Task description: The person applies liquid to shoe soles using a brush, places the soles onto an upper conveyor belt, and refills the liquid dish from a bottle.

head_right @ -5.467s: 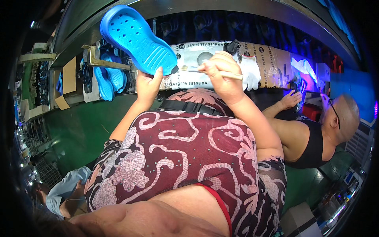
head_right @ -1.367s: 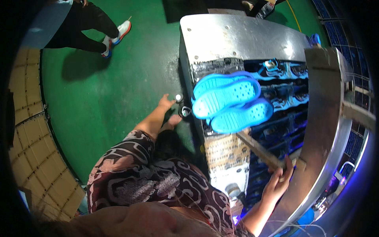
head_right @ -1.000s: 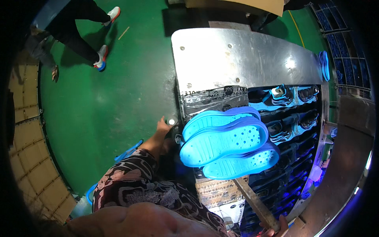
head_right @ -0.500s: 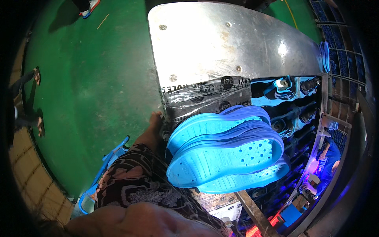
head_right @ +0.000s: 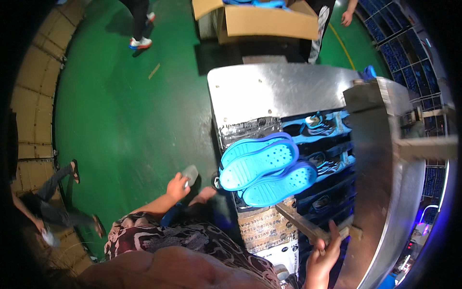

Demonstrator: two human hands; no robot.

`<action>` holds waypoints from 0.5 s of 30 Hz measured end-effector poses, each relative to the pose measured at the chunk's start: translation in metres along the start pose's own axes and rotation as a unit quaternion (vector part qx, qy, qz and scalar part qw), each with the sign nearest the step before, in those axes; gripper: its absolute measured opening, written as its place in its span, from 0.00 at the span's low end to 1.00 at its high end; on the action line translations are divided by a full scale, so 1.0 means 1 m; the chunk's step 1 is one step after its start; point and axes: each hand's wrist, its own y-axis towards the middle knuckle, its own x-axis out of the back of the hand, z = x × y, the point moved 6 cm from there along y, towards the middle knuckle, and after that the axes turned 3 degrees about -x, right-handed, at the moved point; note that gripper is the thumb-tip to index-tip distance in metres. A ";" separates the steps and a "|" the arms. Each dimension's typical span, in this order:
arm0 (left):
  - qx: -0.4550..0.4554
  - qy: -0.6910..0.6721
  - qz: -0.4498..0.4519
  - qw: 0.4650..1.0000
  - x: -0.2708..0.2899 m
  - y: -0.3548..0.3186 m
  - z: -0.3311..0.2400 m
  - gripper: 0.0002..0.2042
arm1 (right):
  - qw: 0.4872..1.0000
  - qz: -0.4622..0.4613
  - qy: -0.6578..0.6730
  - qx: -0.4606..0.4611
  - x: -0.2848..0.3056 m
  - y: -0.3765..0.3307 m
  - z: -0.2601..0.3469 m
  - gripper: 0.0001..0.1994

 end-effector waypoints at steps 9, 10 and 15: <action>-0.104 -0.007 0.072 0.992 0.195 -0.085 -0.189 0.28 | 0.984 0.053 -0.142 0.091 -0.008 -0.006 0.048 0.30; -0.144 -0.006 0.069 0.987 0.201 -0.091 -0.208 0.30 | 0.981 0.082 -0.151 0.092 -0.009 -0.020 0.058 0.34; -0.317 -0.069 0.044 0.945 0.246 -0.125 -0.339 0.34 | 0.953 0.136 0.031 0.270 -0.013 -0.118 0.075 0.42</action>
